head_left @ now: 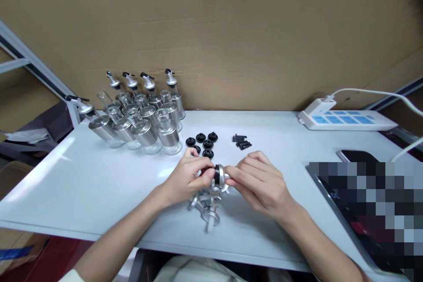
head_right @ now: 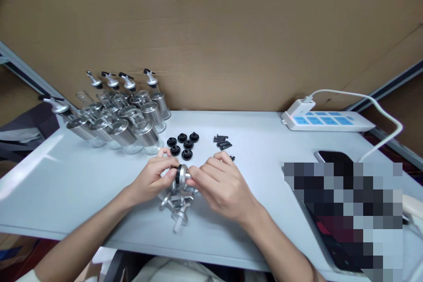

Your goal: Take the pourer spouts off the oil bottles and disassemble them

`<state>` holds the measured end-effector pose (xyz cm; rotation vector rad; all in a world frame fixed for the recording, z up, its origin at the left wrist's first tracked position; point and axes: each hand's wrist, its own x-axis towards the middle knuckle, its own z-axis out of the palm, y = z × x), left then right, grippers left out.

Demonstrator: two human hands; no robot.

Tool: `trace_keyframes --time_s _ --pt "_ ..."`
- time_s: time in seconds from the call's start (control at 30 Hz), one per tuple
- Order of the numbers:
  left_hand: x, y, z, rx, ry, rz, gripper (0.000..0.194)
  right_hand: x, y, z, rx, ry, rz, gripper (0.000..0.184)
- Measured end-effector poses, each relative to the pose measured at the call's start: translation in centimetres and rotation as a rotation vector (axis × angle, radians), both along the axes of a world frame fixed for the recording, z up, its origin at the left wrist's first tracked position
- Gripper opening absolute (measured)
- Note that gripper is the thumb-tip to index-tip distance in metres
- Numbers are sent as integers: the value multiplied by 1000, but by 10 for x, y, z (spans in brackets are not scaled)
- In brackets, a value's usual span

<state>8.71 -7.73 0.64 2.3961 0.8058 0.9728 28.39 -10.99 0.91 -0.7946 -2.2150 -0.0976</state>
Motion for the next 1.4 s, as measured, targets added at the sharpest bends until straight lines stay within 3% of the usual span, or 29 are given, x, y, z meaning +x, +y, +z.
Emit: trace_keyframes --time_s 0.13,0.33,0.43,0.53,0.67,0.83,1.03,1.17,1.23,1.4 --pt "-4 2 -1 98 30 -18 35 -1 -1 3 -282 119 25 20" --pt "-10 4 7 384 151 -17 19 3 5 10 -1223 449 48 38" --pt "-14 7 5 503 116 10 10 6 9 12 -1477 638 130 40" --pt "-18 11 0 515 111 83 16 9 11 13 -1463 788 117 40" --pt "-12 23 1 441 270 129 21 14 13 12 -1354 929 64 35" --pt "17 50 6 356 623 78 25 22 16 9 -1295 1019 23 32" --pt "49 68 -8 339 846 46 20 24 18 10 -1202 960 -43 34" --pt "45 63 -11 282 802 62 30 24 20 7 -972 696 -271 32" --pt "38 56 -8 221 681 64 41 23 21 3 -897 529 -360 28" --pt "9 24 -5 -93 202 26 39 22 21 -4 -936 123 -409 24"
